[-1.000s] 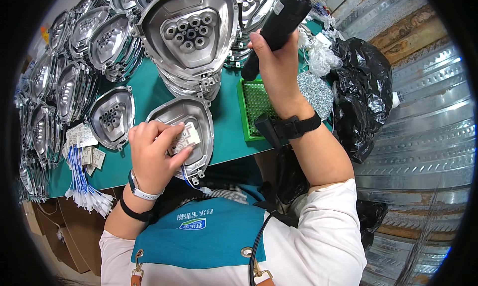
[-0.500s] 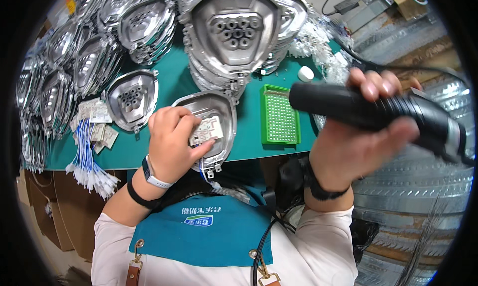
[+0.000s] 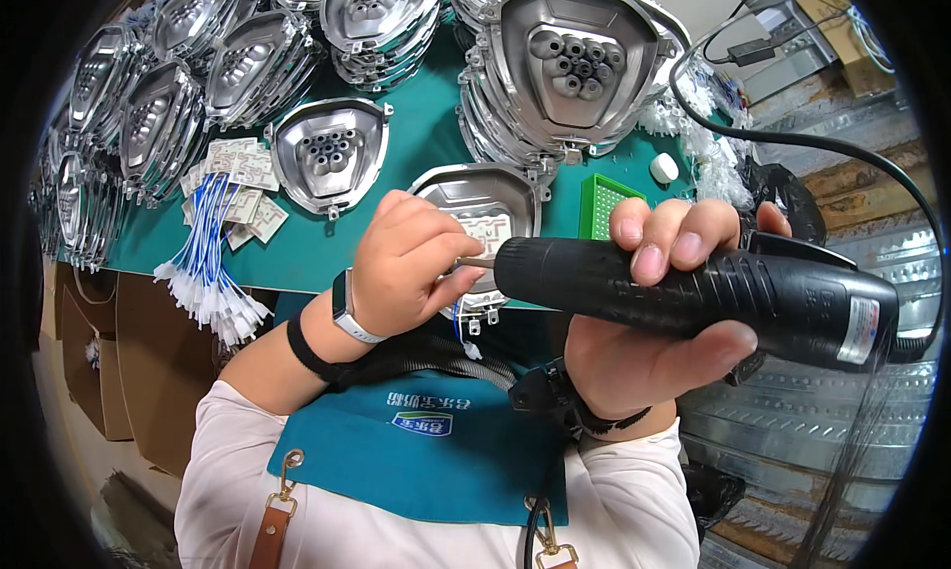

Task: Assembling electronic modules into metal housings and securing them with screws using an electric screwdriver.

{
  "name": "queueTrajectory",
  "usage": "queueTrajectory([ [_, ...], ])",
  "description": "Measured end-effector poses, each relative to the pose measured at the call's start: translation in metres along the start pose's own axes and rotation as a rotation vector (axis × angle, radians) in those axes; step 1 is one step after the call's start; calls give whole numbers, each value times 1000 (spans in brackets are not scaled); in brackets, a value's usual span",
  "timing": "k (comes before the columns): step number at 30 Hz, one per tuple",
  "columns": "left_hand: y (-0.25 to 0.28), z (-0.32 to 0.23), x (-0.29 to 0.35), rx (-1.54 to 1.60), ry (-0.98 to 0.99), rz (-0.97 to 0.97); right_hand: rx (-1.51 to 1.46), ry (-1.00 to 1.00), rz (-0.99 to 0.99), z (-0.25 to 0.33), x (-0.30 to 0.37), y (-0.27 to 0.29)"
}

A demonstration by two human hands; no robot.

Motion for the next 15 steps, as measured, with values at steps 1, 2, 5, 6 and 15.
queueTrajectory([
  [1,1,1,2,-1,1,1,-1,-1,-1,-2,1,0],
  [2,0,2,3,-6,1,-8,1,-17,-6,-4,1,1],
  [5,-2,0,2,-3,8,-5,17,-40,1,-6,0,4],
  [6,-2,0,2,7,13,6,31,-44,14,-7,0,3],
  [15,-6,-3,0,-19,-18,94,102,-188,-140,-16,6,10],
])
Point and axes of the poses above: each hand's wrist, its own x-axis away from the middle knuckle, its own y-axis out of the back of the hand, z = x × y, the point moved 5 cm from there along -x, towards the middle knuckle, and after that the axes turned 10 degrees about x, right-handed, at the moved point
